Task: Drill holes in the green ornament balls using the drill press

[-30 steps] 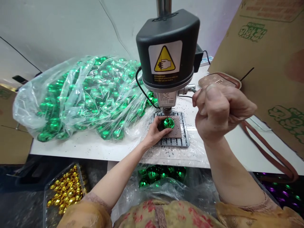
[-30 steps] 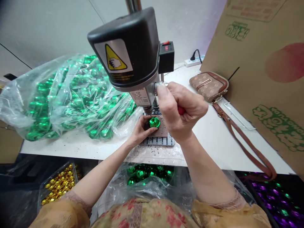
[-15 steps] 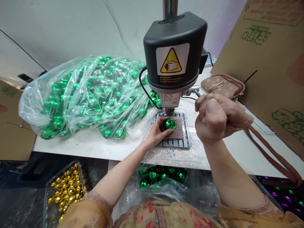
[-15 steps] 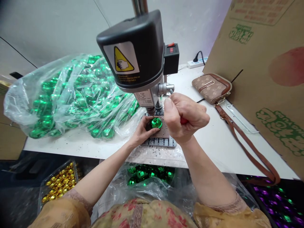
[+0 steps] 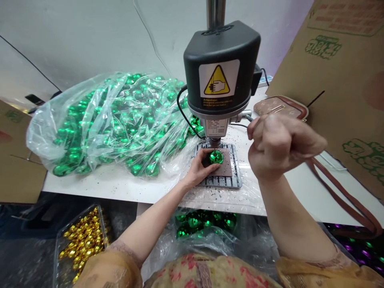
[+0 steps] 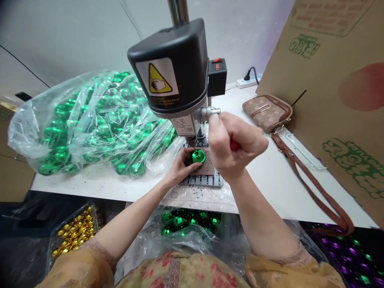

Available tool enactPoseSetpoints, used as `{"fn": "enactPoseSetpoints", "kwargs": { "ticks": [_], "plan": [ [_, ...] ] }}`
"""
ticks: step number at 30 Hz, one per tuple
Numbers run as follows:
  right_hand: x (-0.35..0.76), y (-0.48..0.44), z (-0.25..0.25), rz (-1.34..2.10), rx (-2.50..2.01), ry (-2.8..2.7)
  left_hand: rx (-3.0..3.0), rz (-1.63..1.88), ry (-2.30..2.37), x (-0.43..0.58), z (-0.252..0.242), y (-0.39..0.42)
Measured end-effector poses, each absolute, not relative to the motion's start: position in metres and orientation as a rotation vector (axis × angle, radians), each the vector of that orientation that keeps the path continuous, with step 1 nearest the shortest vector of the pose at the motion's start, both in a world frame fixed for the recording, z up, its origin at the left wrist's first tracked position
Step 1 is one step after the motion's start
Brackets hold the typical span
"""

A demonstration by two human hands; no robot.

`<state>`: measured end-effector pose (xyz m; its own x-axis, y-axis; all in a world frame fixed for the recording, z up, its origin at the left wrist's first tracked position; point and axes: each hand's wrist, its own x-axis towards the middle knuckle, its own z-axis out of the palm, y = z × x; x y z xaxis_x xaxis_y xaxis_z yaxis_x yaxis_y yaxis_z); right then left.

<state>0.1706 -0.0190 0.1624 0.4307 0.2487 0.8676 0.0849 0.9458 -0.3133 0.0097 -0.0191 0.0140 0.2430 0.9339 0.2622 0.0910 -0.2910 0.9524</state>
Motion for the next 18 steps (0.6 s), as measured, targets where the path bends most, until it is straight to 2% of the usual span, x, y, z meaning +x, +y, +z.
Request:
{"fn": "enactPoseSetpoints", "kwargs": {
  "ticks": [5, 9, 11, 15, 18],
  "plan": [
    [0.172, -0.016, 0.190, 0.206, -0.406, -1.113, 1.647, 1.270, 1.110, 0.009, 0.022, -0.030],
    [0.175, -0.011, 0.193, 0.224, -0.344, -1.107, 1.885, 1.244, 1.167, -0.010, 0.040, -0.076],
    [0.175, -0.009, 0.191, 0.236, -0.304, -1.091, 2.116, 1.012, 1.043, -0.027, 0.044, -0.109],
    [0.176, -0.008, 0.189, 0.257, -0.299, -1.091, 2.679, 0.284, 0.832, -0.065, 0.030, -0.172],
    [0.176, -0.011, 0.188, 0.279, -0.319, -1.091, 2.779, 0.082, 0.898, -0.086, 0.017, -0.199]
  ]
}}
